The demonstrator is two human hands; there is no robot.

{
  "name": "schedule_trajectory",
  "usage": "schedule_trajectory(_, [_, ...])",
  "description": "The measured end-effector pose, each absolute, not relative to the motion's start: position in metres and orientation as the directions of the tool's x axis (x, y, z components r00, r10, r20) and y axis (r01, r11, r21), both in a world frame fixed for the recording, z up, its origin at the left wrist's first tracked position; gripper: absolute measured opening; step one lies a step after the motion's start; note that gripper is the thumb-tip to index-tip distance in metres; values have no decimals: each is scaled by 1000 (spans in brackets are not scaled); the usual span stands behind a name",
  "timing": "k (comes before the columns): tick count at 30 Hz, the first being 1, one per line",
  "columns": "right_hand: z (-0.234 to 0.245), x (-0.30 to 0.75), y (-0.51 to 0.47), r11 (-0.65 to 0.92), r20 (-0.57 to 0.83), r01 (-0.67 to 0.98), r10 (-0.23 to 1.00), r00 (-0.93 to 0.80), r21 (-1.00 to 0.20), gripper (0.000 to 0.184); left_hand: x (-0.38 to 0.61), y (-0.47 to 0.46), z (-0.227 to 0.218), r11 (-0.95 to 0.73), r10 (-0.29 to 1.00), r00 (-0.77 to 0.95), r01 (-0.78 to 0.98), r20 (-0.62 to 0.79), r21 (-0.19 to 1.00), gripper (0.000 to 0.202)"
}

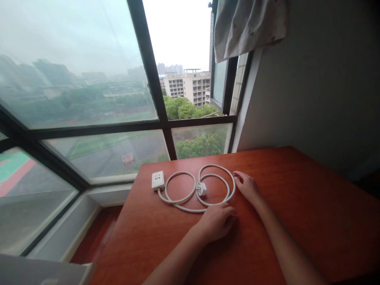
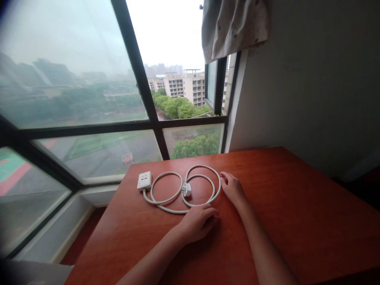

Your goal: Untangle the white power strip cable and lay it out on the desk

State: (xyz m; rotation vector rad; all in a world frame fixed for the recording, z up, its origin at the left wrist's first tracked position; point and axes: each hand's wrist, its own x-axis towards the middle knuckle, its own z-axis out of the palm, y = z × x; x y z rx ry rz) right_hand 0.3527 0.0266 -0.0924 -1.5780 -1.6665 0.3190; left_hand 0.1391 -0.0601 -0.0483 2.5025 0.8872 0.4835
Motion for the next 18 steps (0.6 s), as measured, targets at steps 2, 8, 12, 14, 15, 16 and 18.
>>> schedule_trajectory(2, [-94,356,27,144,375,747,915,149,-649,33,140,-61,-48,-712,644,745,504,171,488,19])
schedule_trajectory(8, [-95,366,25,-45,246,816,943,226,-577,31,142,-67,-44,-731,631,767,538,117,420,16])
schedule_trajectory(12, [-91,363,24,-49,162,858,975,152,-511,31,144,-72,-41,-744,626,772,549,111,380,14])
schedule_trajectory(14, [-89,361,23,-55,137,871,981,139,-488,31,144,-72,-41,-738,631,770,557,98,381,13])
schedule_trajectory(15, [-88,360,23,-55,133,873,982,135,-484,31,144,-72,-40,-736,633,769,561,89,380,13])
schedule_trajectory(16, [-87,359,23,-54,133,874,982,134,-482,31,144,-73,-39,-734,635,768,566,82,375,14])
schedule_trajectory(18, [-87,359,23,-48,137,876,982,128,-480,32,144,-74,-37,-736,635,769,575,69,358,13])
